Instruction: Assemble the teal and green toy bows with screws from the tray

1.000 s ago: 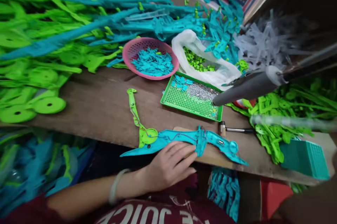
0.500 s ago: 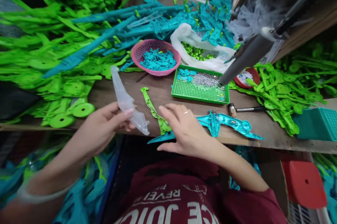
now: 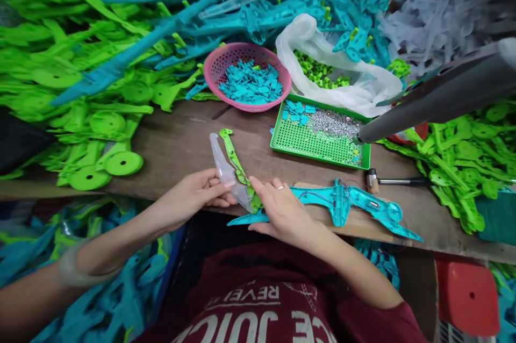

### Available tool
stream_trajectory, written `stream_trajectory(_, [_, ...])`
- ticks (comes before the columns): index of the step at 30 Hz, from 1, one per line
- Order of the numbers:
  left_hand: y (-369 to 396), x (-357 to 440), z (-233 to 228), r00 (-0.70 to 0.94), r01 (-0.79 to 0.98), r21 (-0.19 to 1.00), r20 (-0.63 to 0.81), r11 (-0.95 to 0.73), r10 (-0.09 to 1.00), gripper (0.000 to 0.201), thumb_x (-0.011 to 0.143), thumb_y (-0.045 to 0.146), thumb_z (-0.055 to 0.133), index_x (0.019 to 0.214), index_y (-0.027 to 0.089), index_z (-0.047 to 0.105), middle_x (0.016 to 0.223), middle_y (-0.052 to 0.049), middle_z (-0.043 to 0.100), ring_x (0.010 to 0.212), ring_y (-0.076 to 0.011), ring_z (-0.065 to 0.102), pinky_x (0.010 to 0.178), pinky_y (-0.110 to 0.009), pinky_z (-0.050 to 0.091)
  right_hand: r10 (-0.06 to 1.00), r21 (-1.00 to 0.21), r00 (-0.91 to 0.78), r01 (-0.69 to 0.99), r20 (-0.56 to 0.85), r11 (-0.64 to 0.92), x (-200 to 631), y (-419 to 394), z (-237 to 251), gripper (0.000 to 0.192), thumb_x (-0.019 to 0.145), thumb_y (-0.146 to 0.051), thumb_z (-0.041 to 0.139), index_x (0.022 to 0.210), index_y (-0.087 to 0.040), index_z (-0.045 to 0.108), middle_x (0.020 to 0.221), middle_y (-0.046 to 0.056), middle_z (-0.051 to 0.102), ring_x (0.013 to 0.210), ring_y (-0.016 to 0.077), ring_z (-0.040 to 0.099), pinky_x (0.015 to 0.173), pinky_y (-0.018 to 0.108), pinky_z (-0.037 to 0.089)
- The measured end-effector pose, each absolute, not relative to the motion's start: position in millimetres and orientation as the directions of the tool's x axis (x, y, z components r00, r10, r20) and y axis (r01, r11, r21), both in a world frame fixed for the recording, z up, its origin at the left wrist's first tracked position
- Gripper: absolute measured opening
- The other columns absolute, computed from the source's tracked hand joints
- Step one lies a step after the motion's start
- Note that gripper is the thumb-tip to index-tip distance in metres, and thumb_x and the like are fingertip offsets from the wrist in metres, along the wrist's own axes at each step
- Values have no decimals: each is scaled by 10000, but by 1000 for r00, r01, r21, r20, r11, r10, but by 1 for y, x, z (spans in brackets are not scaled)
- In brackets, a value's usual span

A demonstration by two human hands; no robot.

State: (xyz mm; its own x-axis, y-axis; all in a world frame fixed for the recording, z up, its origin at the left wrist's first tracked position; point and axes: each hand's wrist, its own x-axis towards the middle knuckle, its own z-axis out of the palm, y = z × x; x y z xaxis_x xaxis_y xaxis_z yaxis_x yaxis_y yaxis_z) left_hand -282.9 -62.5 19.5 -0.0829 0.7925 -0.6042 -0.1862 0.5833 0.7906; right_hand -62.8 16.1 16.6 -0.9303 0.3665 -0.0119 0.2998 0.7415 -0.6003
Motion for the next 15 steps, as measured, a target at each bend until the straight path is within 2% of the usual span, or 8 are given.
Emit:
stream_trajectory(3, [-58,-285,21,-79,-108,784,-620,612,781,428,741,527,787,900,164,625,714,-35,751,649,-164,729,624,-258,598,326,-550,-945,288,-31,784,-65,15,19,915,878,-351,750,1594,-192,203,1351,182,578,1184,338,536,977,535,540])
stream_trajectory(6, [-42,-298,24,-41,98,737,-669,669,742,435,746,578,768,769,171,617,585,-20,706,475,-155,664,435,-217,494,299,-453,-953,286,-44,845,-66,12,23,740,884,-328,742,1519,-163,400,1392,209,554,1209,357,513,982,554,536])
stream_trajectory(8, [-23,-315,25,-12,246,677,-714,694,700,473,763,608,747,663,162,626,538,-34,686,409,-142,618,380,-205,428,289,-419,-956,281,-46,863,-66,11,24,682,890,-327,733,1489,-153,456,1388,219,557,1204,362,514,961,550,548])
stream_trajectory(10, [-2,-335,27,-26,315,647,-725,694,688,498,771,612,743,614,149,651,548,-54,697,409,-131,608,389,-203,424,278,-408,-960,267,-35,873,-64,10,24,650,899,-326,721,1477,-153,478,1372,218,568,1196,359,517,946,551,559])
stream_trajectory(15, [26,-362,30,-45,244,715,-667,656,744,451,758,575,773,678,136,706,636,-56,734,456,-85,587,444,-181,419,290,-452,-957,249,23,857,-57,10,18,659,882,-317,739,1473,-167,490,1358,188,584,1177,337,527,951,542,576])
